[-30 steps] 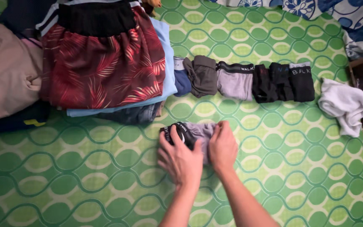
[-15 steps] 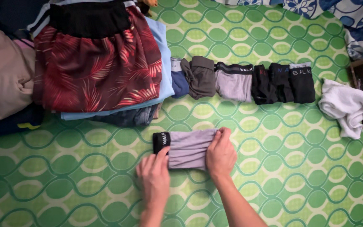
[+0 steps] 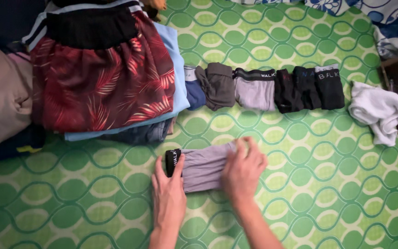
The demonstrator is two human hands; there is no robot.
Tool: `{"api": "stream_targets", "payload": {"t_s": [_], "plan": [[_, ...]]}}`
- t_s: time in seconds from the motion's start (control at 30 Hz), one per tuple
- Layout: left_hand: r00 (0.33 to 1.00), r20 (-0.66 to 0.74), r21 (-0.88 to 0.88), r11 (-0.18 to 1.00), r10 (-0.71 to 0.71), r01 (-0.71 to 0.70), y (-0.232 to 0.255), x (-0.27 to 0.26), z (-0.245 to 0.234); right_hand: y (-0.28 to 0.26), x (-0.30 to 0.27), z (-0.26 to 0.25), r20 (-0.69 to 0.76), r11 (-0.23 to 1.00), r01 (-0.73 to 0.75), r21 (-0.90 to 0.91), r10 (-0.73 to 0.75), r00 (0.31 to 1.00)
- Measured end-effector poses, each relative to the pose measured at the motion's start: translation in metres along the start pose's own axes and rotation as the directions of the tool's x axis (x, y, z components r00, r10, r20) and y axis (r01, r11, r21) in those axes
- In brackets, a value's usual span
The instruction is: The person folds several pairs of underwear and a small white cloth on a bed, lining them up in a row.
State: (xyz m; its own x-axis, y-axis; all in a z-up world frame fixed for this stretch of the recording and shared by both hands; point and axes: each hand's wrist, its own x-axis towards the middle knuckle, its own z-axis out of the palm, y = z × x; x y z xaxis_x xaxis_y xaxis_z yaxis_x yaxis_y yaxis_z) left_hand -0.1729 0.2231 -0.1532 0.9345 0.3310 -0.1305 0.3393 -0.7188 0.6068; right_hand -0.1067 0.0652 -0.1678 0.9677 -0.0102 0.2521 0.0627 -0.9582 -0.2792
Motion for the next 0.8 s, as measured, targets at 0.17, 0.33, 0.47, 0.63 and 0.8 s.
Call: {"api": "stream_targets", "payload": {"t_s": [0.17,0.33,0.47,0.63,0.8], "plan": [[0.998,0.052,-0.051,0.998,0.040,-0.038,-0.014,0.008,0.005,-0.021,-0.048,-0.002,0.103,0.967,0.228,0.114,-0.240,0.965],[0.966,0.240,-0.101,0.987,-0.099,0.126,-0.012,0.015,-0.006,0.008,-0.044,0.002,0.292,0.965,0.243,0.102,-0.263,0.920],[0.997,-0.065,0.196,0.980,0.041,-0.028,0.019,0.007,-0.013,0.010,-0.044,-0.008,0.276,0.953,0.222,0.207,-0.275,0.921],[0.974,-0.048,0.122,0.966,-0.222,0.227,0.049,-0.005,0.008,-0.009,-0.064,-0.027,0.058,0.974,-0.051,0.219,0.039,0.998],[0.948,-0.280,-0.020,0.988,-0.153,0.154,0.042,-0.010,0.042,-0.022,-0.070,0.001,0.110,0.972,-0.175,0.158,0.158,0.981]]}}
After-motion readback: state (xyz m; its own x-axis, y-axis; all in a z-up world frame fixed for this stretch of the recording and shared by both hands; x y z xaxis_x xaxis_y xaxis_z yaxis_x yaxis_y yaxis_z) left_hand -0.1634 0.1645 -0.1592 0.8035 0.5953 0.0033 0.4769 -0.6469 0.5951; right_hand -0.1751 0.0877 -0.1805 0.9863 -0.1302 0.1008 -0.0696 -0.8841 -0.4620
